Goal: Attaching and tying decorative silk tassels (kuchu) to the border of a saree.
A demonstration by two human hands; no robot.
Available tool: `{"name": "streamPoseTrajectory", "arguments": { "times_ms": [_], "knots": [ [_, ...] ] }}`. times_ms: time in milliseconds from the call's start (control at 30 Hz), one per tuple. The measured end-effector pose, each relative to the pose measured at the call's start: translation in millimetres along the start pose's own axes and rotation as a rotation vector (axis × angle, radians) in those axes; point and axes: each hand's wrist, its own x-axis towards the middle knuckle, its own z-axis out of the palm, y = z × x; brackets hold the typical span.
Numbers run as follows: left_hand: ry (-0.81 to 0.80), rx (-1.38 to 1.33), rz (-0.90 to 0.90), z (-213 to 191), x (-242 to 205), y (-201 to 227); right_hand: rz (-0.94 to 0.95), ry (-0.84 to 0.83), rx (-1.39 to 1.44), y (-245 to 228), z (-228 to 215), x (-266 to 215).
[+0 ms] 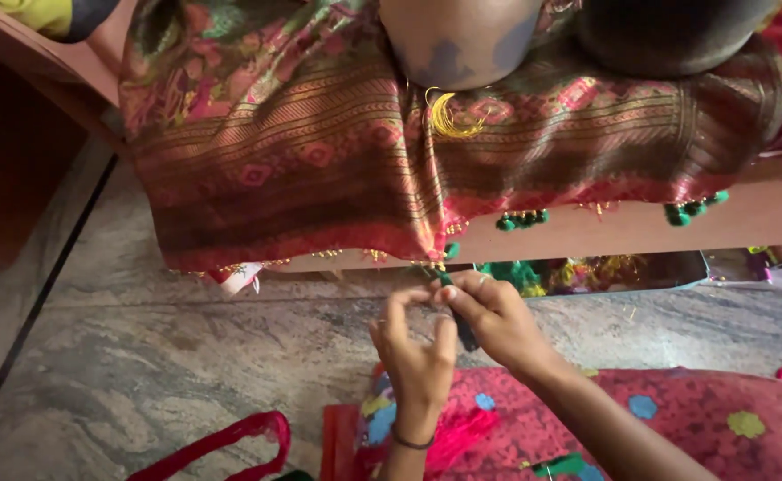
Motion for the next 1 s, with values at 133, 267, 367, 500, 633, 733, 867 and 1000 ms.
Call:
{"name": "streamPoseTrajectory", "arguments": {
  "times_ms": [133,267,367,500,633,733,867,1000],
  "knots": [
    [-0.038,-0.583,-0.540,11.2,7.8,-35.0,-0.010,0.038,-0.047,20.3,-4.7,-1.7],
    [-0.405,-1.028,-0.718,16.2,23.7,-37.1,-0.118,0.015,0.039,4.8,-5.0,-2.4],
    [-0.480,-1.013,-0.743,20.6,19.9,-42.9,-0.072,-0.003,0.103,3.2,-4.5,-0.9],
    [-0.375,-1.043,-0.773,27.4,1.4,-52.3,-0.216,-0.020,-0.262,-19.1,-16.5,-3.9],
    [-0.308,-0.838,-0.497,11.8,2.1,-39.1,-0.181,0.221,-0.493,-85.0,-30.4,21.0],
    [-0.234,-0.665,-0.379,10.1,5.1,-35.8,-0.717,0.445,-0.635,-120.1,-39.2,60.2],
    [-0.199,-0.554,-0.341,8.2,5.2,-34.7,-0.739,0.609,-0.813,-140.3,-40.2,108.6],
    [-0.174,-0.444,-0.328,3.3,3.6,-36.9,-0.609,0.617,-0.645,-133.0,-44.8,108.5]
  ]
}}
